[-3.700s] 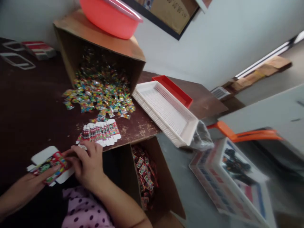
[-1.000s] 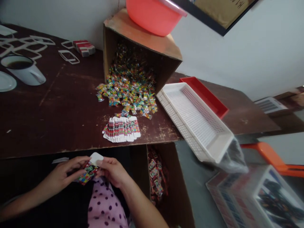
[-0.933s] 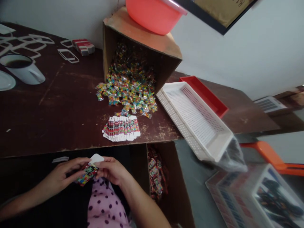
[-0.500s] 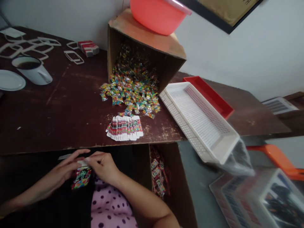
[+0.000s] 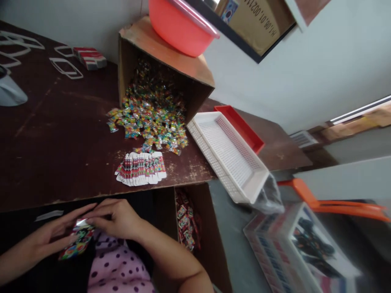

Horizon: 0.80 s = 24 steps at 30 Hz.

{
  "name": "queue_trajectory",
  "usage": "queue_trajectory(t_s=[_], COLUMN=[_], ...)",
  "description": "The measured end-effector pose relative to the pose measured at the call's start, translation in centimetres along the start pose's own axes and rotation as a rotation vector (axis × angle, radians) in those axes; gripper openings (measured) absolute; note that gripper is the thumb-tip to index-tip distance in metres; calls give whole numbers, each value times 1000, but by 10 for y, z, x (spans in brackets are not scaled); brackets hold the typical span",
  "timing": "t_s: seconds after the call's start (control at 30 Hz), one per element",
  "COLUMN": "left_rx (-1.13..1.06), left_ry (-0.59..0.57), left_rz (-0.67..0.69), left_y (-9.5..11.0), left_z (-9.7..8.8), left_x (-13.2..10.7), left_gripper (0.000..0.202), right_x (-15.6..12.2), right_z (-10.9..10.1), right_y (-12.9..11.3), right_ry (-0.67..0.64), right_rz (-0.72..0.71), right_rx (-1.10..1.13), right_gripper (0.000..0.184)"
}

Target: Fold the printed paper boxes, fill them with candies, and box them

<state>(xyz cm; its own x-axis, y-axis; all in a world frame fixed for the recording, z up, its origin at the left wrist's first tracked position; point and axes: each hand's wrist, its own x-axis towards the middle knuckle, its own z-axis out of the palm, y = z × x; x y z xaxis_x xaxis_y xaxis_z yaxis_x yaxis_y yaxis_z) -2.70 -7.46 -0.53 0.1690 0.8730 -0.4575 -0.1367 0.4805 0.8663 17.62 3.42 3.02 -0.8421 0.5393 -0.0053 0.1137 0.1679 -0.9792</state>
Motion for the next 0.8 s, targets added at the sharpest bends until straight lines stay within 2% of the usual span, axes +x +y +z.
queue_trajectory(t_s=[0.1,0.17,0.27,0.33,0.4,0.47,0.57,0.63,0.73,0.8], left_rx=[-35,-50,-107,-160,-181,-155,-49,2,-81,-157], left_ry=[-16,-42,-89,-110,-133,-119,71,175,164,126], left_rz=[-30,-59,-84,-82,-76,-100,-225,-282,-240,-209], left_y=[4,14,30,37,40,38,31,27,24,24], left_z=[1,4,7,9,10,11,10,10,11,13], left_x=[2,1,0,-1,-2,-6,-13,-17,-17,-14], left_gripper=[60,58,56,51,44,39,37,38,33,31], right_x=[2,6,13,14,13,9,5,3,2,2], right_z=[-2,-5,-13,-15,-14,-7,5,12,15,15], right_y=[5,10,17,20,22,25,25,19,1,-10], right_ry=[29,11,-132,-208,-175,-95,-9,60,124,75], right_rz=[44,127,308,368,387,424,477,440,262,137], right_rx=[40,191,556,733,811,836,821,723,360,157], right_gripper=[27,27,37,44,53,51,46,42,27,28])
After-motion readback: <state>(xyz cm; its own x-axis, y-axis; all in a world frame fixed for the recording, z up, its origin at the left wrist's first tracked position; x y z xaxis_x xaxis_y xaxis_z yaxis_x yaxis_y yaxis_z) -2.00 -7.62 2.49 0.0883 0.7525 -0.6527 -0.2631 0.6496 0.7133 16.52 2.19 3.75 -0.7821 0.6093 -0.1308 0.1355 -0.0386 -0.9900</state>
